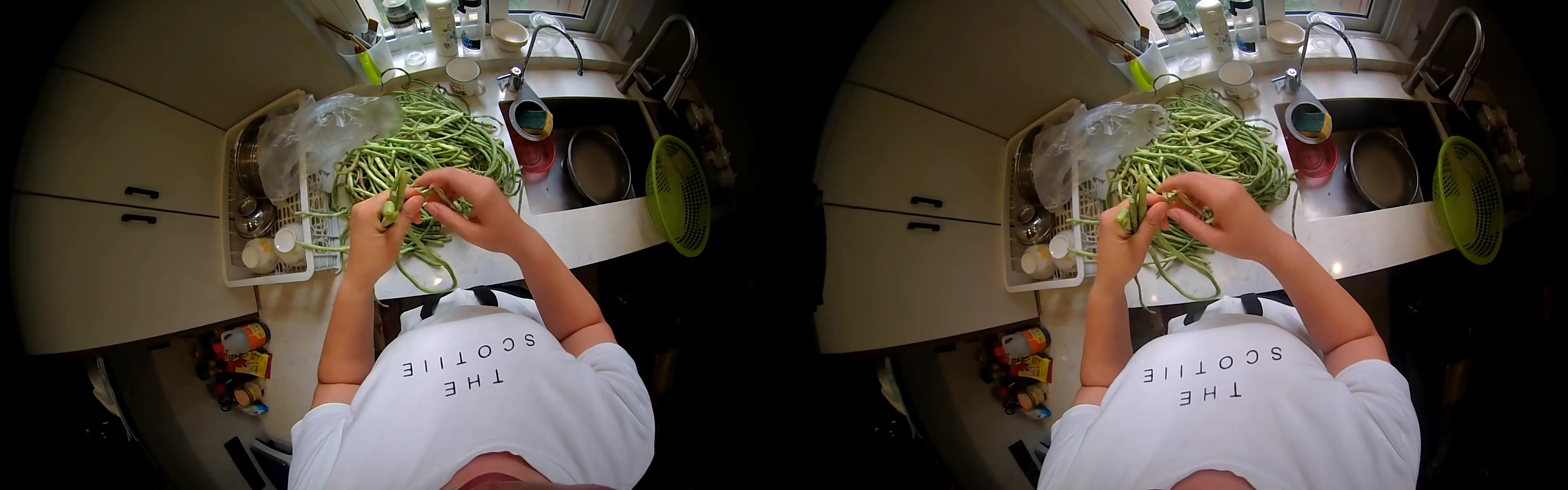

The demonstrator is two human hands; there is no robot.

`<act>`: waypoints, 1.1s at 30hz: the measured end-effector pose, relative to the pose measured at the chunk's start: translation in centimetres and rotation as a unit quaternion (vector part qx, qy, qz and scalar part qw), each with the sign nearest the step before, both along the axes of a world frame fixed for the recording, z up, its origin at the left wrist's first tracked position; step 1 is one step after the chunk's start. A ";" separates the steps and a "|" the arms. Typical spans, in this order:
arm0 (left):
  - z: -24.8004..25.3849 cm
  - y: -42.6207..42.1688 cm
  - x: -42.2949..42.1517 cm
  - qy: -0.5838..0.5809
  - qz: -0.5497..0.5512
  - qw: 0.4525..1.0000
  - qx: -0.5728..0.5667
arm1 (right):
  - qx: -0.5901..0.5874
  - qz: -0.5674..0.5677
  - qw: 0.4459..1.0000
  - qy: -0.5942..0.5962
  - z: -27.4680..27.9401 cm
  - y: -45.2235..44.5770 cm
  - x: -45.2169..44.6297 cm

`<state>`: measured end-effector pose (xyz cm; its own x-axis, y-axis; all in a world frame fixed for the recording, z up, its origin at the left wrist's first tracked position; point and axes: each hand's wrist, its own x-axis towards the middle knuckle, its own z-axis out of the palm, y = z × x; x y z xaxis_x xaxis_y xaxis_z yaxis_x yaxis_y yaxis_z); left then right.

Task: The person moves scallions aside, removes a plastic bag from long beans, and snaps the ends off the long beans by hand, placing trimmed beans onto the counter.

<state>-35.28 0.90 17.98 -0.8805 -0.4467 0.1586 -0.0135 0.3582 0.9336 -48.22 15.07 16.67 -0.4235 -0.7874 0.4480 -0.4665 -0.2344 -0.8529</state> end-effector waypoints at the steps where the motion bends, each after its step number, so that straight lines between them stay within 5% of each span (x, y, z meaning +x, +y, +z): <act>1: 0.0 0.0 -0.1 0.014 -0.003 0.998 -0.056 | 0.000 0.000 1.000 0.000 0.0 0.0 0.0; 3: 0.3 0.2 0.1 -0.008 0.007 0.997 -0.081 | 0.031 -0.058 0.976 0.208 -0.2 0.0 -0.2; 10: -0.2 0.2 0.1 -0.071 0.005 0.978 -0.198 | 0.068 -0.061 0.957 0.275 -1.3 -0.3 -0.1; 13: -0.4 0.5 -0.1 -0.023 -0.002 0.991 -0.134 | 0.063 -0.084 0.972 0.208 -1.7 -0.4 0.5; 15: -0.7 0.8 -0.2 -0.005 0.001 0.997 -0.083 | 0.099 -0.074 0.991 -0.056 -2.3 -0.5 0.9; 16: -0.9 0.9 -0.2 0.012 0.004 0.999 -0.032 | 0.099 -0.073 0.991 -0.056 -2.8 -0.6 0.8; 18: -1.0 0.5 0.0 0.017 0.010 0.999 0.049 | 0.006 -0.022 0.946 -0.322 -3.8 -0.6 0.2; 19: -1.0 0.3 0.2 0.022 0.015 0.991 0.131 | 0.003 -0.013 0.939 -0.345 -3.7 -0.2 -0.5; 23: -0.2 -0.3 0.8 0.015 0.016 0.987 0.158 | -0.015 -0.115 0.942 -0.314 -5.0 1.9 -4.0; 25: 1.0 -0.9 1.6 -0.026 0.031 0.997 0.071 | -0.003 -0.174 0.946 -0.274 -7.1 4.1 -6.4; 28: 4.3 -1.8 3.7 0.000 0.146 0.987 0.073 | 0.091 -0.267 0.940 -0.193 -9.9 8.7 -10.4; 31: 6.7 -3.8 7.0 0.103 0.316 0.941 0.059 | 0.152 -0.335 0.920 -0.131 -13.6 12.8 -12.7; 33: 8.0 -6.6 11.3 0.238 0.285 0.923 0.101 | 0.202 -0.352 0.903 -0.140 -16.1 14.9 -13.7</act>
<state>-23.96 -5.71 25.99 -0.3458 -0.8783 0.3302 0.2831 0.2378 0.9291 -61.92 30.00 0.58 -0.9352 -0.3536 -0.0180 -0.1307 0.3920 -0.9106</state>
